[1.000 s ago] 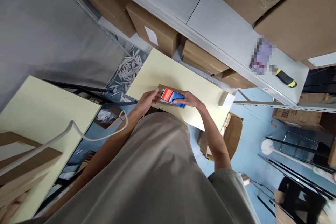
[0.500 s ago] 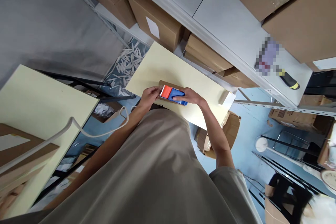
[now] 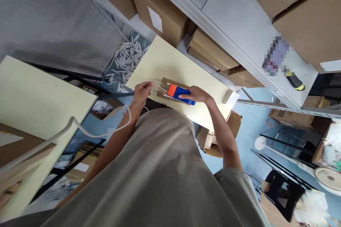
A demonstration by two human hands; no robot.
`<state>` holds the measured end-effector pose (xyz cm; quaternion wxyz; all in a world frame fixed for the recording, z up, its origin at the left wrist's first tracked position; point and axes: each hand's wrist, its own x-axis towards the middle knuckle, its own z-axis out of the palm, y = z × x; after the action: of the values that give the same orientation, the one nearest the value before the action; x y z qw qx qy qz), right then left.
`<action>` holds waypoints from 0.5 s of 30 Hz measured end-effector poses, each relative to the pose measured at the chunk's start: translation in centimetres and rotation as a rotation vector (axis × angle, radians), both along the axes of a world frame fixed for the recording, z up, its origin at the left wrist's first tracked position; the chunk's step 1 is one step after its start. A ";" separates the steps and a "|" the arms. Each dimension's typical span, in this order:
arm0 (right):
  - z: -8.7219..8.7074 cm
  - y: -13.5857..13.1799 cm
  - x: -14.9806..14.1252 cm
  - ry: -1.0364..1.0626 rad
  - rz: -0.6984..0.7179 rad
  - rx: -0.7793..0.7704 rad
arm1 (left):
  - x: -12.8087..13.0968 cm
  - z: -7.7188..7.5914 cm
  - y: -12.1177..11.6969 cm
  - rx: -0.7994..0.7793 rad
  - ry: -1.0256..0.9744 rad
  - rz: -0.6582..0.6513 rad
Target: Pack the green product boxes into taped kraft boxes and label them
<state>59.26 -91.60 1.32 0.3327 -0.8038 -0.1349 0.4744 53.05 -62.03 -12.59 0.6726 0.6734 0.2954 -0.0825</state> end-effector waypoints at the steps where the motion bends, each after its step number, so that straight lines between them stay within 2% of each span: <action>1: 0.1 0.1 0.2 0.010 0.009 -0.024 | 0.0 -0.3 0.2 -0.029 0.018 0.015; 10: -0.7 2.3 1.6 -0.013 0.092 -0.198 | -0.2 -3.9 -0.9 -0.066 0.068 0.052; 15: -0.9 2.4 1.7 -0.031 0.106 -0.228 | -0.4 -5.4 -2.1 -0.112 0.083 -0.010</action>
<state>60.99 -89.17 0.45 0.2114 -0.8355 -0.1275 0.4909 52.68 -64.12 -18.04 0.6961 0.6322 0.3145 -0.1301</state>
